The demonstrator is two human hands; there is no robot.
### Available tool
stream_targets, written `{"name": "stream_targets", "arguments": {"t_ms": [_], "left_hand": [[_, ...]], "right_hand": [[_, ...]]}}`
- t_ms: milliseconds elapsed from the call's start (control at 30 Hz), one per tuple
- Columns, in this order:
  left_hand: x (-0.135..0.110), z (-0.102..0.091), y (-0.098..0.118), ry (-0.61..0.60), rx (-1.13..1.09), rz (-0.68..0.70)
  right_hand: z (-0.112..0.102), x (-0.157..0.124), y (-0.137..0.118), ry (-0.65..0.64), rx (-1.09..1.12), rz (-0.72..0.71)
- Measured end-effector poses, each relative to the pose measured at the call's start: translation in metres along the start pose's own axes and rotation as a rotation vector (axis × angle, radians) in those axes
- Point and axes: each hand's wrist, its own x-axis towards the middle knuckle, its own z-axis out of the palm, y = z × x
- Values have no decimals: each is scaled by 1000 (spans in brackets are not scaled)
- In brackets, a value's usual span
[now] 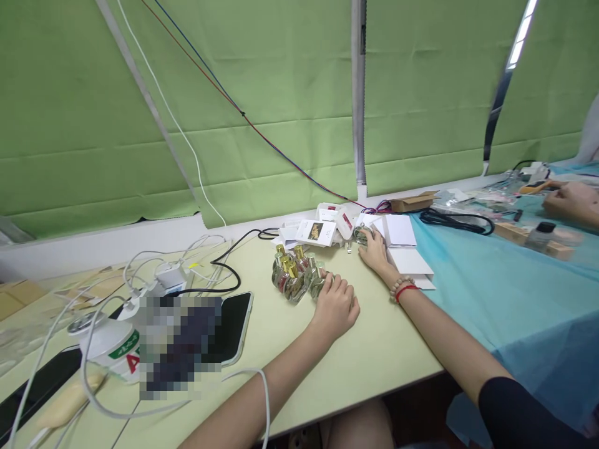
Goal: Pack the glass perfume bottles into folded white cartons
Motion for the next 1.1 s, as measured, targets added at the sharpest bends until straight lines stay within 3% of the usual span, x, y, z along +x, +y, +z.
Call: {"name": "stream_targets", "arguments": {"t_ms": [333,567,733,800,1100], "left_hand": [[-3,5,-1,56,94,-198],[-2,6,-5,50,-42,-139],[-2,7,-7,47,-214,-70],[-1,8,-8,62,-230,-75],[-1,6,-9,133,-239,-118]], "right_hand": [[-5,-1,3,93,120,-26],[-25,-16,-14,264,312,-141],[-31,-31,-28,313,504,-45],[-31,-37,-33,251,584,-34],[-47,-36,-36,-255,894,29]]}}
